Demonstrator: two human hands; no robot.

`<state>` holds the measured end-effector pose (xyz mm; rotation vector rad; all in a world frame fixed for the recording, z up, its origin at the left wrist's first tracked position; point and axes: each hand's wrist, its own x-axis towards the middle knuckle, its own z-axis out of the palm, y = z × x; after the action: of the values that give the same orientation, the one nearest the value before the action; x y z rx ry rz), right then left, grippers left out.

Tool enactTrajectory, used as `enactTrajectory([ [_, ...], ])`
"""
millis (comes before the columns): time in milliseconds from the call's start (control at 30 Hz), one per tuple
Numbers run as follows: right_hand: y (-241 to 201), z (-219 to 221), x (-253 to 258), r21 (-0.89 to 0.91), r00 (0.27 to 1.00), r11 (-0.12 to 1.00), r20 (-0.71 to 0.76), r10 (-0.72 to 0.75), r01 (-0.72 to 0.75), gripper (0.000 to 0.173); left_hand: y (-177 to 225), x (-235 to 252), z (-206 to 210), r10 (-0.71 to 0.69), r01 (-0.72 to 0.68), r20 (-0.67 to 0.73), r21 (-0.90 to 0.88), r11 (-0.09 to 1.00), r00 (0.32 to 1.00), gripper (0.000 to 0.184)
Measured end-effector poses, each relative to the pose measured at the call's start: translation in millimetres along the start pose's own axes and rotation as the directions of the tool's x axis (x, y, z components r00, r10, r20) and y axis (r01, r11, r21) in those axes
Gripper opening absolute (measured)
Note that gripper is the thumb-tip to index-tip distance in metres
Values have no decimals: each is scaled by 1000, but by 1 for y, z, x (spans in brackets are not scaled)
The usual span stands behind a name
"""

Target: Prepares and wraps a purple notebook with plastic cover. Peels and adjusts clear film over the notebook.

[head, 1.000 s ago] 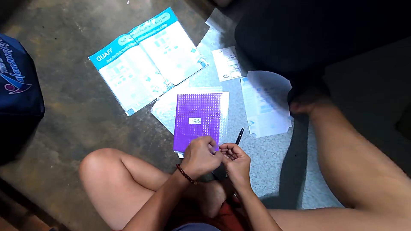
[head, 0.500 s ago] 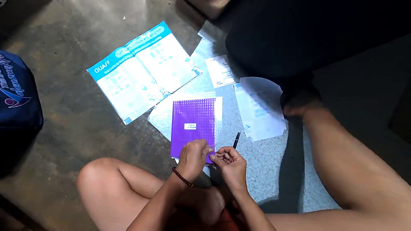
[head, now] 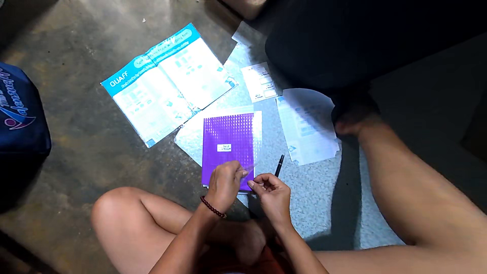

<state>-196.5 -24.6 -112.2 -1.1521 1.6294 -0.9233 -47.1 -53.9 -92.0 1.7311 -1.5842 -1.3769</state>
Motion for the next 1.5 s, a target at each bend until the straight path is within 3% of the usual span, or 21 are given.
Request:
enactTrajectory([
  [633,1,0,3,-18,999,1000,39,11,-10,7,-6,4,-4,-54,53,-29,-41,998,998,22],
  [867,4,2,11,-55,982,992,162,-101,112,12,-3,7,-9,-72,75,44,-71,995,996,23],
  [1067,7,5,14,-60,991,997,131,-39,47,14,-7,7,-7,0,0,-15,-8,1000,1000,25],
  [1500,5,9,18,-107,993,994,114,16,-4,15,-16,19,-11,-49,48,-33,-42,998,998,22],
])
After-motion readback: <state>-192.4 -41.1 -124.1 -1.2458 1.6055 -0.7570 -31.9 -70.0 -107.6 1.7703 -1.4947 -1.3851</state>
